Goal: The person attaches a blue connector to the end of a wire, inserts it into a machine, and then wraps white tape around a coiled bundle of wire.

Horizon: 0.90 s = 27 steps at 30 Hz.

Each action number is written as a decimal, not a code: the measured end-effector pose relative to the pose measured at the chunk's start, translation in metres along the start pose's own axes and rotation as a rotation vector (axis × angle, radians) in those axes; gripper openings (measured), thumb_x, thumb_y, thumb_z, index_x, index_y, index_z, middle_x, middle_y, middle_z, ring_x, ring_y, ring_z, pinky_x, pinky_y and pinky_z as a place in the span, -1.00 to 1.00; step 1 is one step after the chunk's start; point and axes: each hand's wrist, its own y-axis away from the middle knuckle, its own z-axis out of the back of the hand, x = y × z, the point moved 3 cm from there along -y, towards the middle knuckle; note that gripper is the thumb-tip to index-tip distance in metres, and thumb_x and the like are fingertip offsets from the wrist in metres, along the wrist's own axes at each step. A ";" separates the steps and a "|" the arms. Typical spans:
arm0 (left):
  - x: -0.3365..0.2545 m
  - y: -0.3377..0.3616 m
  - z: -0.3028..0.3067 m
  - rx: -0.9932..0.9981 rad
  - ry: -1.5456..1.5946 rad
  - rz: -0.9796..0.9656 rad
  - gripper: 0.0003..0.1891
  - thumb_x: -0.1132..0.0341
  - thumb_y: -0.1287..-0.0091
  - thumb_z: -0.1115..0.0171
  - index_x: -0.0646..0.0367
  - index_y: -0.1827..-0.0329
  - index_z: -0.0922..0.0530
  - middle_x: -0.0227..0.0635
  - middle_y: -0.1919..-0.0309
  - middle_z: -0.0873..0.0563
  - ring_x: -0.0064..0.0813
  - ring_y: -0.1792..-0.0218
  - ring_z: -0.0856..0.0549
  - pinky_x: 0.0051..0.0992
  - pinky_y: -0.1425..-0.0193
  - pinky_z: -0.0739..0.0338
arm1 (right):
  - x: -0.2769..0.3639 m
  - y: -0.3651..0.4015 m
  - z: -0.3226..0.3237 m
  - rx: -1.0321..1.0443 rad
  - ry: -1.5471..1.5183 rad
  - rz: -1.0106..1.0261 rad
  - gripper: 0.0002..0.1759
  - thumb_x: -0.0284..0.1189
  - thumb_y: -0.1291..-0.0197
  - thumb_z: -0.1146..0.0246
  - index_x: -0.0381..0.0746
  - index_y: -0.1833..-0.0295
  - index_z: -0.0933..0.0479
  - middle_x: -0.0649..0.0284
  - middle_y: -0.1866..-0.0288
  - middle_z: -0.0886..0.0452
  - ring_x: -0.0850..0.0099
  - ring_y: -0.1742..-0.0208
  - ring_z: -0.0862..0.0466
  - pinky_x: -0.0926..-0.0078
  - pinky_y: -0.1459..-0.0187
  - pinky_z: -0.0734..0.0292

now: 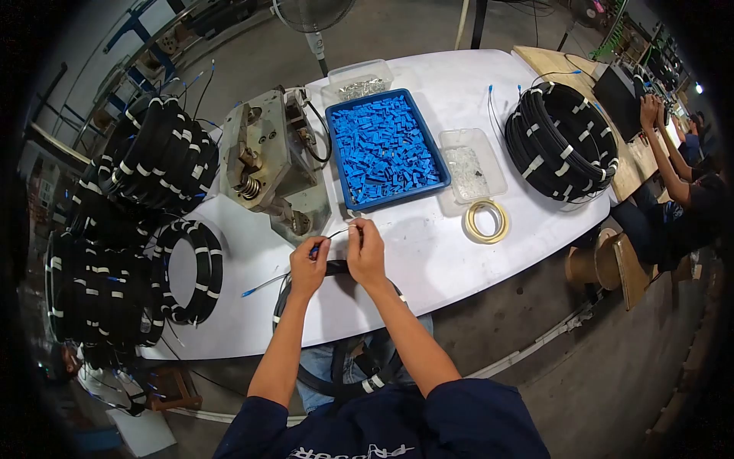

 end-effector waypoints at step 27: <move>-0.021 -0.038 -0.069 0.023 0.157 0.037 -0.78 0.44 -0.34 -0.28 0.19 -0.03 -0.69 -0.33 0.26 -0.69 -0.52 0.28 -0.61 -0.55 0.18 -0.46 | -0.016 -0.057 0.045 0.140 -0.048 -0.041 -0.81 -0.49 -0.36 -0.22 -0.36 0.01 -0.60 0.33 0.29 -0.58 0.63 0.32 -0.49 0.65 0.30 -0.37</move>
